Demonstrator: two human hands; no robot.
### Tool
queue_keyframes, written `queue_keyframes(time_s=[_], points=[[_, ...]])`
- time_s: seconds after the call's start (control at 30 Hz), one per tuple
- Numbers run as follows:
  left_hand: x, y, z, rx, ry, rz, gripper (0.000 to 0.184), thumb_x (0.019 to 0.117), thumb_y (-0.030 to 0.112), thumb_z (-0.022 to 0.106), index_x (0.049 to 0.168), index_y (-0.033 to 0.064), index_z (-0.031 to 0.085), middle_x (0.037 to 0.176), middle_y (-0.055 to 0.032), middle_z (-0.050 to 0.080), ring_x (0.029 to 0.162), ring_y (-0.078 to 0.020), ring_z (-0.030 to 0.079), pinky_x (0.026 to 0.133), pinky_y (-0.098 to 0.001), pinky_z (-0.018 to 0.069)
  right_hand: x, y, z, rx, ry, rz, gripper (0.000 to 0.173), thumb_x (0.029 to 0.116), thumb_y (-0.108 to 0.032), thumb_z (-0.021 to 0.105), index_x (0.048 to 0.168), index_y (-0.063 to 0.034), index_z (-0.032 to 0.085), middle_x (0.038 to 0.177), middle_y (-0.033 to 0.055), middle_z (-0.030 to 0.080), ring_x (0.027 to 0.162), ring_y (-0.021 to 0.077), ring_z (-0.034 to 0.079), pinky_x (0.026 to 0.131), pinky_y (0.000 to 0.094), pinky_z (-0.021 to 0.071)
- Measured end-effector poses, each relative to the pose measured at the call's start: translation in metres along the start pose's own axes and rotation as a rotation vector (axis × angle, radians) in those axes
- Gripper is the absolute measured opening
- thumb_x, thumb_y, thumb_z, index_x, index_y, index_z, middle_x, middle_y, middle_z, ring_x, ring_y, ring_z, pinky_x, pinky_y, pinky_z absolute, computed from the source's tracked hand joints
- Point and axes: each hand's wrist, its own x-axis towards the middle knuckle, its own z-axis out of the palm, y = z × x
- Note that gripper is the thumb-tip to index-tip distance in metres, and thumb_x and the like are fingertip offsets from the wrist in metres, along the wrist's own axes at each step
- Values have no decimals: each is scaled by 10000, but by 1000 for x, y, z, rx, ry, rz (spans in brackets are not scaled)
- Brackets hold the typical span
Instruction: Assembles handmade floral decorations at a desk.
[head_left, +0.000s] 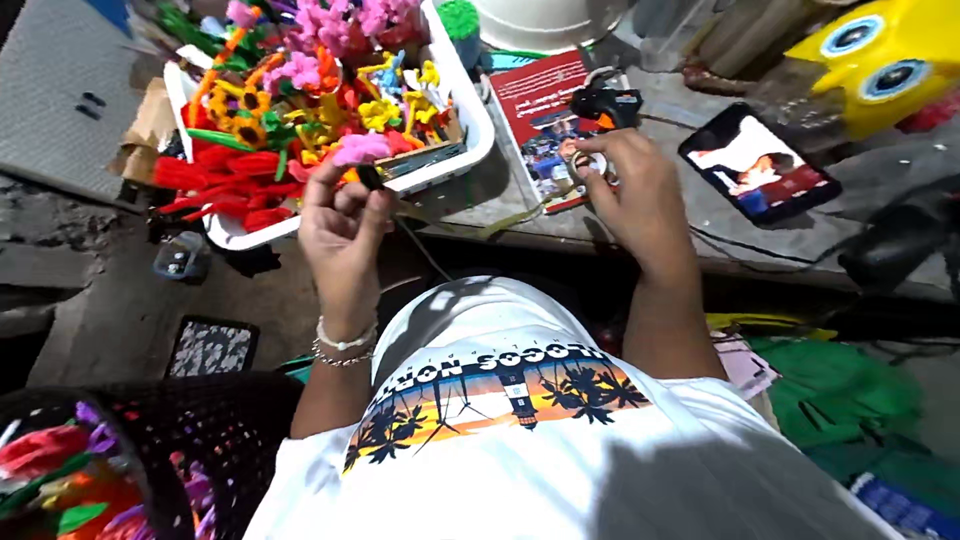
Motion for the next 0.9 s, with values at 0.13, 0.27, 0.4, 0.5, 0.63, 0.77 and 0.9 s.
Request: queue_keyframes(time_s=[0.13, 0.27, 0.4, 0.5, 0.63, 0.77, 0.9], points=[[-5, -3, 14, -88, -25, -48, 460, 986, 77, 666, 1395, 161, 472, 1069, 42, 676, 936, -49, 662, 852, -204, 564, 1, -62, 17, 402, 28, -314, 291, 1040, -215, 585, 1201, 7, 683, 1191, 126, 705, 1119, 203, 678, 985, 385, 557], [-6, -7, 23, -91, -38, -12, 455, 973, 76, 685, 1367, 144, 468, 1063, 36, 677, 938, -54, 665, 851, -216, 566, 10, -97, 48, 743, -151, -344, 356, 1030, -261, 607, 1207, 47, 643, 1124, 104, 706, 1063, 125, 685, 958, 320, 573], [-2, -9, 24, -10, -13, 60, 454, 953, 32, 695, 1335, 123, 467, 1052, 40, 676, 927, -51, 680, 824, -216, 589, 18, -104, 64, 936, -201, -216, 225, 929, -119, 742, 1064, 37, 652, 979, 82, 708, 889, 81, 705, 854, 258, 604], [-1, -11, 22, 81, 1, 83, 473, 943, -2, 682, 1341, 116, 456, 1021, 40, 652, 907, -53, 669, 804, -217, 590, 20, -101, 62, 819, -91, -252, 145, 919, -112, 748, 973, 20, 719, 959, 84, 698, 870, 85, 687, 816, 237, 595], [-2, -13, 24, 75, -2, 59, 540, 930, -34, 675, 1387, 102, 420, 1009, 32, 635, 898, -58, 659, 820, -234, 586, 20, -96, 60, 654, -6, -324, 142, 952, -127, 714, 959, 12, 744, 914, 93, 677, 846, 97, 660, 788, 226, 565], [-3, -14, 23, 27, -19, 35, 579, 932, -67, 653, 1422, 90, 389, 1043, 23, 650, 907, -53, 667, 833, -229, 586, 18, -95, 61, 688, -61, -318, 140, 969, -122, 688, 984, 8, 737, 922, 79, 659, 849, 82, 647, 786, 213, 559], [-4, -14, 23, -77, -22, 2, 582, 945, -62, 639, 1437, 103, 376, 1093, 12, 674, 931, -63, 685, 860, -245, 587, 21, -91, 62, 851, -195, -309, 151, 986, -117, 661, 988, 24, 715, 934, 56, 640, 834, 45, 626, 750, 180, 551]])
